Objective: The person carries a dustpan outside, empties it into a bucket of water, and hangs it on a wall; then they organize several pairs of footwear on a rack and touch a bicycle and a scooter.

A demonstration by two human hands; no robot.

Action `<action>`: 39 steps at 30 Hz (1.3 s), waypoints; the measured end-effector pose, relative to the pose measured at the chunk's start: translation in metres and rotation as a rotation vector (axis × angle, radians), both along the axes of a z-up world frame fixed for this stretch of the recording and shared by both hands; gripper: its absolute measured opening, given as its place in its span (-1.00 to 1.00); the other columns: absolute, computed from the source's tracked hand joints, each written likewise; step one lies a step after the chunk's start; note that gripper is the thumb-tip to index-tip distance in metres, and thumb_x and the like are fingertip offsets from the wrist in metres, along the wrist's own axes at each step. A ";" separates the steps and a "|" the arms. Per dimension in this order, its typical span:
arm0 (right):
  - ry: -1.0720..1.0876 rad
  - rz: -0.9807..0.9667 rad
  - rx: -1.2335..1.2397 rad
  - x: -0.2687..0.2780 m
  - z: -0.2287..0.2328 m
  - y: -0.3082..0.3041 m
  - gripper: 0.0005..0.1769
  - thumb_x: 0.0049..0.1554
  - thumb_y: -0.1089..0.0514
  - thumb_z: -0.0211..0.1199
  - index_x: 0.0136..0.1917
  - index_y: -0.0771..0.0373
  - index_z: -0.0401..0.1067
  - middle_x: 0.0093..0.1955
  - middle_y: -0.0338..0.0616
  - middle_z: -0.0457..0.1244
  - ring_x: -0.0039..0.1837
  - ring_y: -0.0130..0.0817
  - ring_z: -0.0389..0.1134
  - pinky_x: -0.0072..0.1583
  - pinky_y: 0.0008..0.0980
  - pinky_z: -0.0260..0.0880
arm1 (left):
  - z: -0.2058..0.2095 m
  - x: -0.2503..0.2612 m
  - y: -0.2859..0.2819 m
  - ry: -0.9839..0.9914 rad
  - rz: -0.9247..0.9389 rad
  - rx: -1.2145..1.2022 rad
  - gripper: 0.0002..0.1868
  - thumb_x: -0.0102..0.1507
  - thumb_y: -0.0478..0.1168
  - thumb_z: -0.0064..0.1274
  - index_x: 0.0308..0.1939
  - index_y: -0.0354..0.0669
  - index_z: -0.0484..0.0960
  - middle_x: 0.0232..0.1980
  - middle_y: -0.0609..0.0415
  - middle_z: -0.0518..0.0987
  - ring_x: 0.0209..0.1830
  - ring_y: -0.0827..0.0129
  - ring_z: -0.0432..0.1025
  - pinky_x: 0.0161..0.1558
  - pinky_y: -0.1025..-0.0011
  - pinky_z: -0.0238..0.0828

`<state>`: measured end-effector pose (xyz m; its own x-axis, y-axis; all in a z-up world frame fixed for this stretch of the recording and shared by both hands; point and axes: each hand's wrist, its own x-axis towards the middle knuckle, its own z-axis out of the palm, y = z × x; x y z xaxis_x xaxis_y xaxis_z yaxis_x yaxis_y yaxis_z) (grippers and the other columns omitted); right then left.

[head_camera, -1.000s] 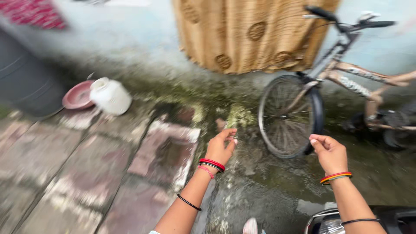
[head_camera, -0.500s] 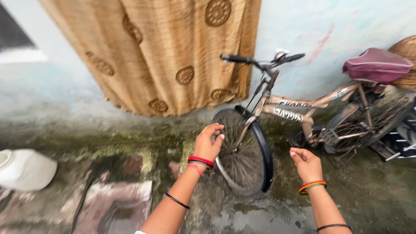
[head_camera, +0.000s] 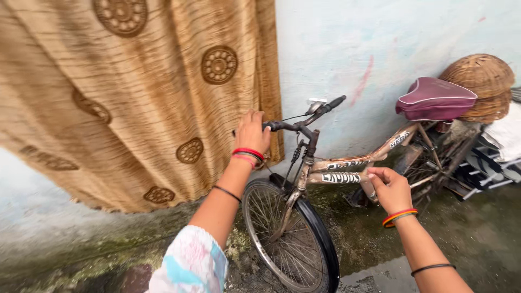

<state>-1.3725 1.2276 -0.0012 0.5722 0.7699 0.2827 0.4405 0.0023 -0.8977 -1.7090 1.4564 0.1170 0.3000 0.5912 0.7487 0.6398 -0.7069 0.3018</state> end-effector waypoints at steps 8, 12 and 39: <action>-0.130 -0.047 -0.046 0.077 0.013 0.048 -0.77 0.20 0.17 0.29 0.10 0.28 0.58 -0.08 -0.11 0.47 -0.06 -0.45 0.44 0.00 -0.42 0.40 | -0.007 0.029 0.065 0.690 0.244 -0.515 -0.32 0.24 0.43 -0.01 -0.05 -0.09 0.72 -0.05 -0.10 0.70 -0.02 0.05 0.60 -0.01 0.09 0.51; -0.378 -0.108 -0.107 0.172 -0.010 0.100 -0.78 0.15 0.16 0.34 0.08 0.17 0.62 0.00 -0.06 0.46 0.02 -0.24 0.49 0.10 -0.24 0.43 | -0.017 0.032 0.073 0.789 0.360 -0.548 -0.30 0.32 0.44 -0.14 -0.13 -0.08 0.77 -0.11 -0.08 0.74 -0.08 0.08 0.64 -0.08 0.12 0.56; -1.130 0.136 -0.246 0.514 -0.098 0.262 -0.04 0.21 -0.50 0.34 0.46 0.32 0.23 0.56 0.53 0.00 0.60 0.40 -0.04 0.53 0.19 0.07 | 0.010 0.078 -0.078 0.793 0.948 -0.626 -0.08 0.13 0.67 -0.12 -0.41 -0.16 0.73 -0.48 -0.06 0.64 -0.45 0.12 0.58 -0.40 0.20 0.45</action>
